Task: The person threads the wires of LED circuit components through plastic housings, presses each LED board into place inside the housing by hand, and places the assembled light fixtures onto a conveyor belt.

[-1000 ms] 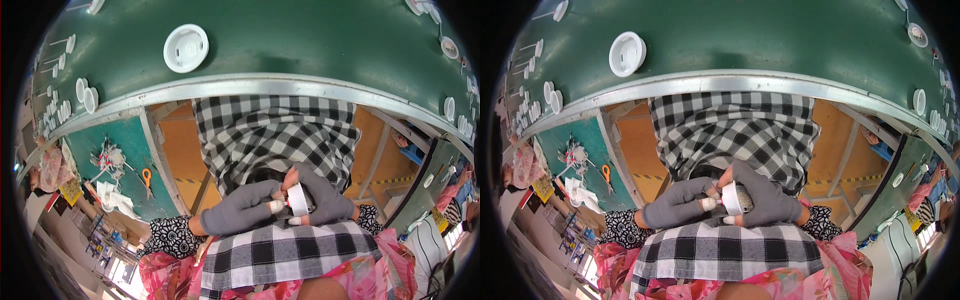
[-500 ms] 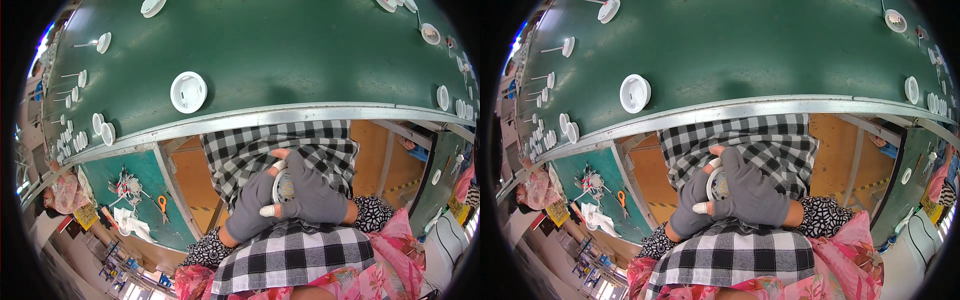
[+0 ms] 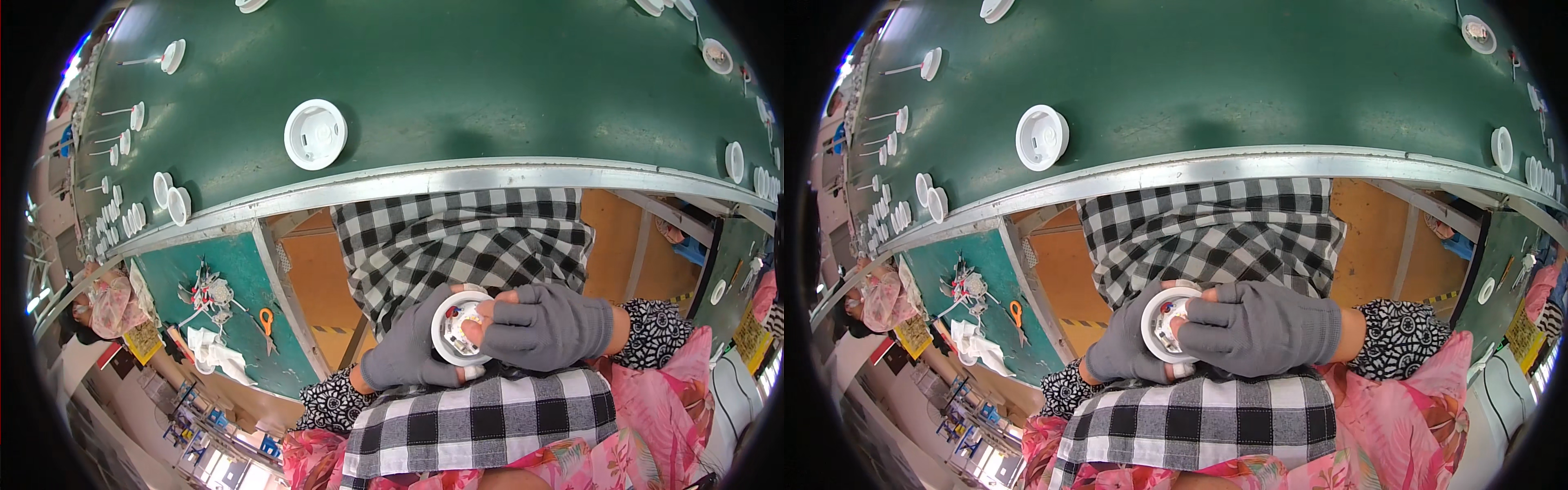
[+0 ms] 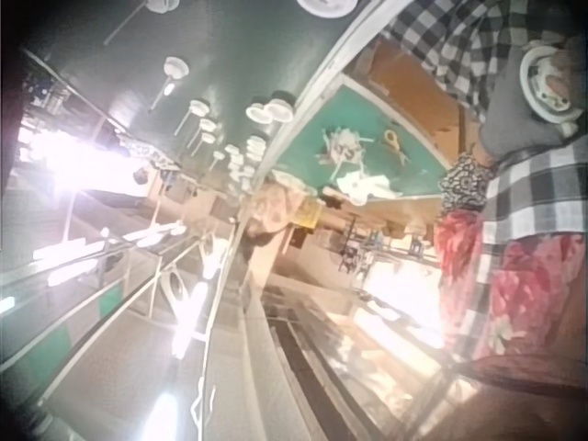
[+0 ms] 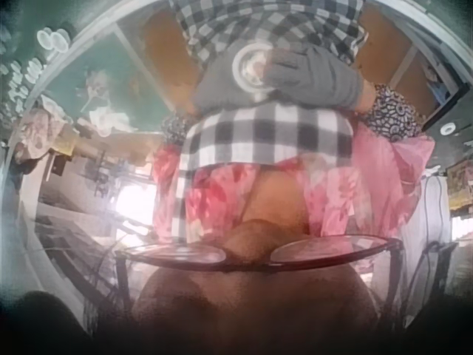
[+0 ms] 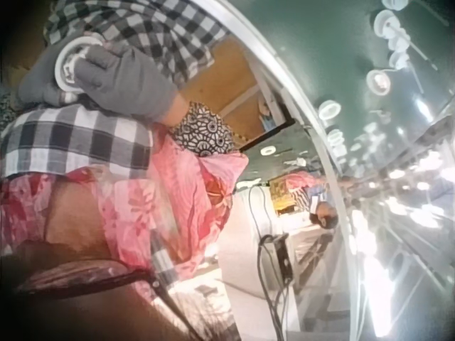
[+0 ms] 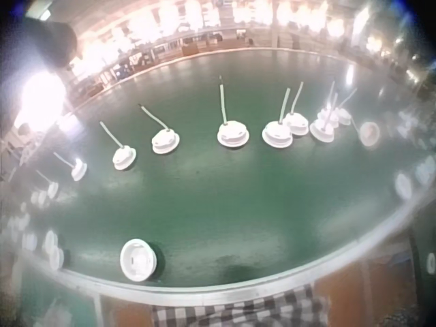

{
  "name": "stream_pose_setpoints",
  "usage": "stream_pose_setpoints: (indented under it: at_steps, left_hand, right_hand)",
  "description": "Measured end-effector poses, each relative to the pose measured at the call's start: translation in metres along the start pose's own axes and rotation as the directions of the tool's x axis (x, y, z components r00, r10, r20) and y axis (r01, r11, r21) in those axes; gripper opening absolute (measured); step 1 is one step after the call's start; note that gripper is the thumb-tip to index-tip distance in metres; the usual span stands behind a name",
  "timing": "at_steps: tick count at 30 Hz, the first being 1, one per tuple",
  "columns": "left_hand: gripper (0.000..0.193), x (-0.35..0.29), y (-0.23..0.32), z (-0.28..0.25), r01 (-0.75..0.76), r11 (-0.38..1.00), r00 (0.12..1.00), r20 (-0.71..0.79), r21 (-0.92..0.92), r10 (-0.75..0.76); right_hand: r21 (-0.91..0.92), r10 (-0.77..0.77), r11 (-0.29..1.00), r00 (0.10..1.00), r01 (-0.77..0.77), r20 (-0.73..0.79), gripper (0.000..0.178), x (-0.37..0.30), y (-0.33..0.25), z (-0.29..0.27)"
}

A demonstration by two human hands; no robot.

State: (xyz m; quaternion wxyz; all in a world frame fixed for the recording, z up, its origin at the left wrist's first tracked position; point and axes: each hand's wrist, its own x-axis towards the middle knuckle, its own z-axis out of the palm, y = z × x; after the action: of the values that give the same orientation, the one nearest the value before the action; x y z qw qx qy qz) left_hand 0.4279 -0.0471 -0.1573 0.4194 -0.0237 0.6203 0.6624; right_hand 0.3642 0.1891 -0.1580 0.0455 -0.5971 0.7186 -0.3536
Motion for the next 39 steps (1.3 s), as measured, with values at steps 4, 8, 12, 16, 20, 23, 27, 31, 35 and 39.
stream_pose_setpoints:
  at_steps: [4, 8, 12, 16, 20, 23, 27, 31, 35, 39]
  left_hand:
    - [0.095, -0.002, -0.008, 0.001, 0.010, 0.995, 1.000, 0.017, 0.103, -0.012]
    - [0.094, -0.002, -0.008, 0.005, 0.031, 0.994, 0.999, 0.029, 0.107, -0.034]
    - [0.094, 0.000, -0.006, 0.006, 0.016, 0.989, 0.999, 0.026, 0.147, -0.020]
    - [0.092, 0.003, -0.011, 0.010, 0.024, 0.995, 0.999, 0.028, 0.092, -0.027]
    - [0.086, 0.003, -0.009, 0.013, -0.011, 0.996, 1.000, -0.015, 0.084, 0.013]
    - [0.084, 0.005, -0.009, 0.012, 0.007, 1.000, 0.999, -0.040, 0.013, -0.006]
    - [0.081, 0.005, -0.006, 0.010, 0.091, 0.993, 0.996, 0.013, 0.077, -0.092]
    - [0.081, 0.003, -0.001, 0.012, 0.088, 0.993, 0.993, 0.069, 0.076, -0.094]
    - [0.085, 0.002, -0.006, 0.012, 0.033, 0.989, 0.994, 0.097, 0.141, -0.047]
    - [0.086, 0.004, -0.010, 0.006, 0.052, 0.997, 0.991, 0.117, 0.059, -0.058]
  right_hand:
    - [0.101, 0.117, 0.987, 0.989, -0.126, 0.091, 0.020, 0.002, -0.011, -0.009]
    - [0.212, 0.039, 0.975, 0.994, -0.060, 0.105, 0.020, -0.002, -0.009, 0.002]
    - [0.104, 0.094, 0.989, 0.991, -0.103, 0.092, 0.021, -0.003, -0.015, 0.006]
    - [0.001, 0.074, 0.997, 0.997, -0.074, -0.027, 0.024, -0.006, -0.010, 0.013]
    - [-0.039, 0.098, 0.994, 0.995, -0.098, -0.010, 0.023, -0.006, -0.016, 0.014]
    - [0.076, 0.114, 0.990, 0.991, -0.119, 0.070, 0.023, -0.003, -0.008, 0.011]
    - [0.111, 0.121, 0.984, 0.978, -0.141, 0.167, 0.037, 0.002, 0.009, 0.009]
    - [0.433, 0.216, 0.834, 0.925, -0.342, 0.314, 0.054, 0.011, 0.030, -0.014]
    - [0.640, 0.370, 0.580, 0.863, -0.504, 0.344, 0.069, -0.004, 0.022, 0.002]
    - [0.372, 0.186, 0.892, 0.958, -0.258, 0.218, 0.071, 0.004, 0.022, -0.001]
